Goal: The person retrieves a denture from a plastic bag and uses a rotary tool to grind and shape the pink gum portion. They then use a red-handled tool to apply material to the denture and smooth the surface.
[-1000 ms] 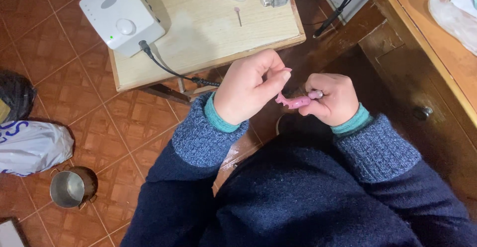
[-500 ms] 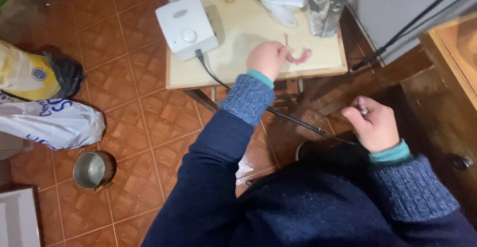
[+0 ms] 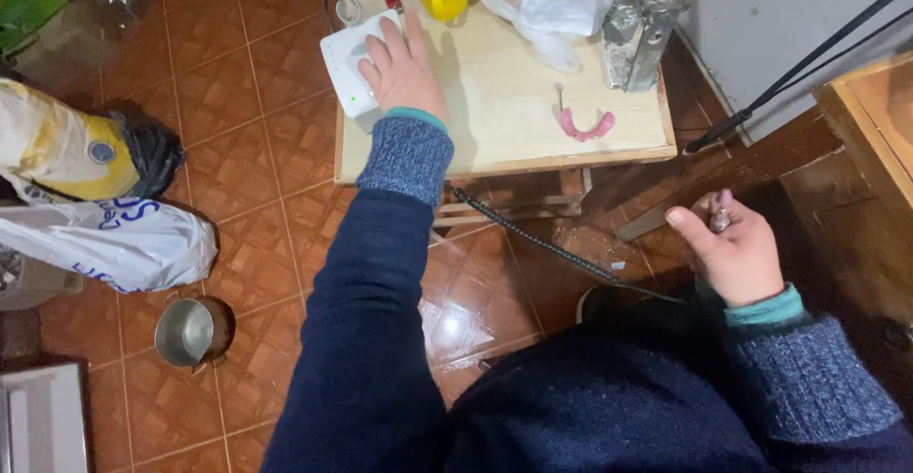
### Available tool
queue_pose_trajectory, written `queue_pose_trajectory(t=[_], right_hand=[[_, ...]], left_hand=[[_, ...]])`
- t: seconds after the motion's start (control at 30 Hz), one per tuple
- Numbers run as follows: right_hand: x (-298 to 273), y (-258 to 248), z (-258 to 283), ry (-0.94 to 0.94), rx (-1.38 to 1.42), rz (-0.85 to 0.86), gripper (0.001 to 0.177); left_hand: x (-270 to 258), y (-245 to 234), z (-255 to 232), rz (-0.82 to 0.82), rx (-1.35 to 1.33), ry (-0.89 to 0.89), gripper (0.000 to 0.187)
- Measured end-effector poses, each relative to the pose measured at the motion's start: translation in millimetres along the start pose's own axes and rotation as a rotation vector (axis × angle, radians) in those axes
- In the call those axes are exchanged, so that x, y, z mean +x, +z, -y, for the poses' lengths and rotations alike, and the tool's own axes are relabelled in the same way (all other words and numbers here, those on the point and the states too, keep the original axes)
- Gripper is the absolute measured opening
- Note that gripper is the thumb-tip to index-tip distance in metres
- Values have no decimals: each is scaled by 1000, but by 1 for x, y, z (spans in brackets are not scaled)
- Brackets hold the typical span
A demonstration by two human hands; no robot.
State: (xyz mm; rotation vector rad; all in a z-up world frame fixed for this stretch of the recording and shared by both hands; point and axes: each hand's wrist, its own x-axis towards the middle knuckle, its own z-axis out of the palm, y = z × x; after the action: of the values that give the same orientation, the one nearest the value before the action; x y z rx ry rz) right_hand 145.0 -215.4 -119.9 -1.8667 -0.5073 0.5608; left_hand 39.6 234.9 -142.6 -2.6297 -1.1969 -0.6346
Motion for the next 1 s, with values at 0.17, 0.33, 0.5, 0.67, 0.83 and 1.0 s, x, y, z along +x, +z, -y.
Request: queue_pose_trajectory(t=[0.17, 0.33, 0.5, 0.67, 0.83, 1.0], right_hand=[[-1, -4, 12, -32, 163, 5, 27], [3, 18, 47, 29, 485, -5, 23], [19, 46, 59, -78, 591, -50, 24], [37, 35, 51, -193, 548, 182, 64], [38, 24, 29, -188, 179, 47, 81], [18, 14, 47, -217, 92, 17, 75]], left_hand=[[-1, -21, -3, 77, 14, 17, 87], [-94, -167, -90, 365, -406, 244, 107], [-192, -143, -154, 640, -1281, 457, 116], [-141, -136, -119, 311, -897, 231, 86], [-88, -31, -56, 141, -360, 95, 67], [-64, 6, -57, 118, -148, 113, 59]])
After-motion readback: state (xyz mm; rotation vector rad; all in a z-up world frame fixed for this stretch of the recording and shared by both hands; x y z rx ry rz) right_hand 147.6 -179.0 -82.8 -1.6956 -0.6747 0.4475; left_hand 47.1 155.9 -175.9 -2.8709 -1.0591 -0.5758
